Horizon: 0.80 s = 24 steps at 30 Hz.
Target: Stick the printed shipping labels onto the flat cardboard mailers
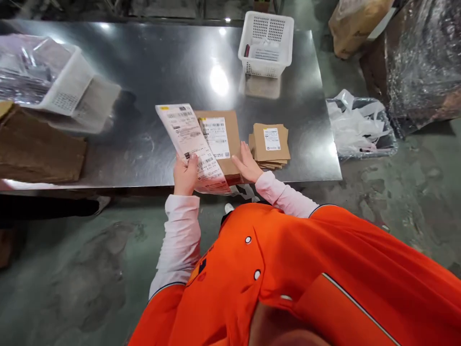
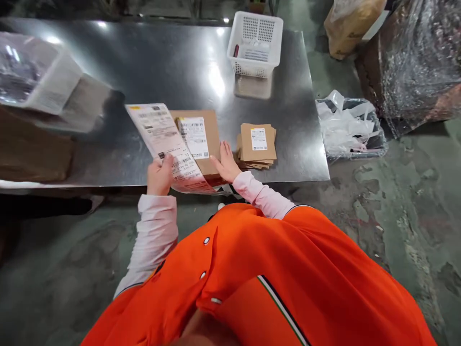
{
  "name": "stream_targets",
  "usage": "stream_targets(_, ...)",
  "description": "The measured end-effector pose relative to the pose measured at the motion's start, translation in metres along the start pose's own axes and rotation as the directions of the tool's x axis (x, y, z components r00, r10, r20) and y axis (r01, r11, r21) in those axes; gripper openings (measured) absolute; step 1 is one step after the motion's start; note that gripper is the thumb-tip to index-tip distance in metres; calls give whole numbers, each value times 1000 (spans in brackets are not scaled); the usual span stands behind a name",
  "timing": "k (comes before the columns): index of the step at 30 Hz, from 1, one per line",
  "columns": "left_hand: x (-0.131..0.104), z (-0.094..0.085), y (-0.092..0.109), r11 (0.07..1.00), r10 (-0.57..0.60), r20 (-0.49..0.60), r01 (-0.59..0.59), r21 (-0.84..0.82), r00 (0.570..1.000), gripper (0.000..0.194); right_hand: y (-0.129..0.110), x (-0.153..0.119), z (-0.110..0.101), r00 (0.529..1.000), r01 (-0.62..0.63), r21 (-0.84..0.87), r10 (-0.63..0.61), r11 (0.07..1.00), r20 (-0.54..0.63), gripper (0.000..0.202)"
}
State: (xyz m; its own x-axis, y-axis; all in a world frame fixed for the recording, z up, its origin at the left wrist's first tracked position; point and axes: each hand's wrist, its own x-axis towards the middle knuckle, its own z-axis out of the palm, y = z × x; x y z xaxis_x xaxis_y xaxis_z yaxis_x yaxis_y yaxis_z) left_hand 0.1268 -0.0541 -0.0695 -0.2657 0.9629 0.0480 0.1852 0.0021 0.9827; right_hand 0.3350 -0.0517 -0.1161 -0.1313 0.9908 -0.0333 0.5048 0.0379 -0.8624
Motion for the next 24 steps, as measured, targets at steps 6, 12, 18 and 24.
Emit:
stream_targets(6, -50, 3, 41, 928, 25, 25, -14, -373, 999, 38, 46, 1, -109, 940, 38, 135, 10, 990, -340, 84)
stream_targets(12, -84, -10, 31, 980, -45, 73, 58, -190, 996, 46, 24, -19, -112, 988, -107, -86, 95, 991, -125, 97)
stream_targets(18, -93, 0, 24, 971, -110, 178, 144, -191, 978, 50, -41, -66, -10, 930, 64, 395, -199, 917, 310, 48)
stream_targets(24, -93, 10, 8, 964, -168, -3, 164, -208, 986, 42, -58, -49, -25, 942, 114, 277, -193, 954, 275, 45)
